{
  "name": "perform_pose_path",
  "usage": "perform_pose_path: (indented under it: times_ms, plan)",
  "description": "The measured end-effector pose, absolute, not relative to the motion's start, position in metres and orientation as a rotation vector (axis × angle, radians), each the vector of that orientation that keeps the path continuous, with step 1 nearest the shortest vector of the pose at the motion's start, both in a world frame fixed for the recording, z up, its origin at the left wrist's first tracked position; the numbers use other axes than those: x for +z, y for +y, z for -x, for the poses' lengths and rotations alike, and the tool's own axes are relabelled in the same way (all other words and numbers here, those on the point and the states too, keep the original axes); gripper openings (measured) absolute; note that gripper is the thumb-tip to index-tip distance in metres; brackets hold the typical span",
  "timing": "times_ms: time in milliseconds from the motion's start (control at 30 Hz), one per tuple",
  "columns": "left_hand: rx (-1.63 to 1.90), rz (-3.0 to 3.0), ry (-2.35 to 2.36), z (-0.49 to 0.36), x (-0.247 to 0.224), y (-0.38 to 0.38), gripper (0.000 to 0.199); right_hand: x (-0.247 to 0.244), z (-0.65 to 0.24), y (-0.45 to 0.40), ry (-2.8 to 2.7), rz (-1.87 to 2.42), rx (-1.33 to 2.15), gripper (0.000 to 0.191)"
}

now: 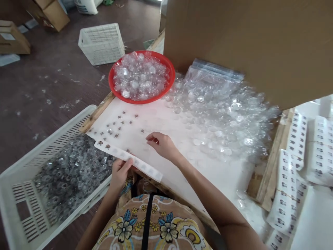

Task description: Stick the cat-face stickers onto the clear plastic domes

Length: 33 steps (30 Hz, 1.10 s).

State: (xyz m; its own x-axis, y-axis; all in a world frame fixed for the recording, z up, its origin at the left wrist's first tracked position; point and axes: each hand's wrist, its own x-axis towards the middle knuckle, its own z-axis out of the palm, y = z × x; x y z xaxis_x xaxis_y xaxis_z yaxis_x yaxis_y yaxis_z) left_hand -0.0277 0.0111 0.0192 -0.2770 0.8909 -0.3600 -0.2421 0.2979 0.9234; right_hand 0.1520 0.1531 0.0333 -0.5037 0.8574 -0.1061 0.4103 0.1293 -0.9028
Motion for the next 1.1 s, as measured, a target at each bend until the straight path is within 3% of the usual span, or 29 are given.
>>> perform_pose_path:
  times_ms: [167,333,733,900,1100]
  plan:
    - [1.118,-0.784,1.425,0.021,0.028,0.019,0.039,0.064,-0.113,0.137,-1.895,1.015,1.531,0.011]
    - [1.073,-0.927,1.473,0.015,0.02,0.019,0.039,0.082,-0.071,0.127,-1.942,0.947,1.475,0.009]
    - [1.107,-1.022,1.605,0.01,0.027,0.017,0.029,0.075,-0.066,0.1,-1.623,1.099,1.612,0.002]
    - [1.11,-1.042,1.612,0.009,0.027,0.012,0.029,0.072,-0.067,0.1,-1.571,1.1,1.717,0.009]
    - [1.15,-1.012,1.605,0.01,0.022,0.009,0.023,0.068,-0.068,0.087,-1.855,1.065,1.283,0.005]
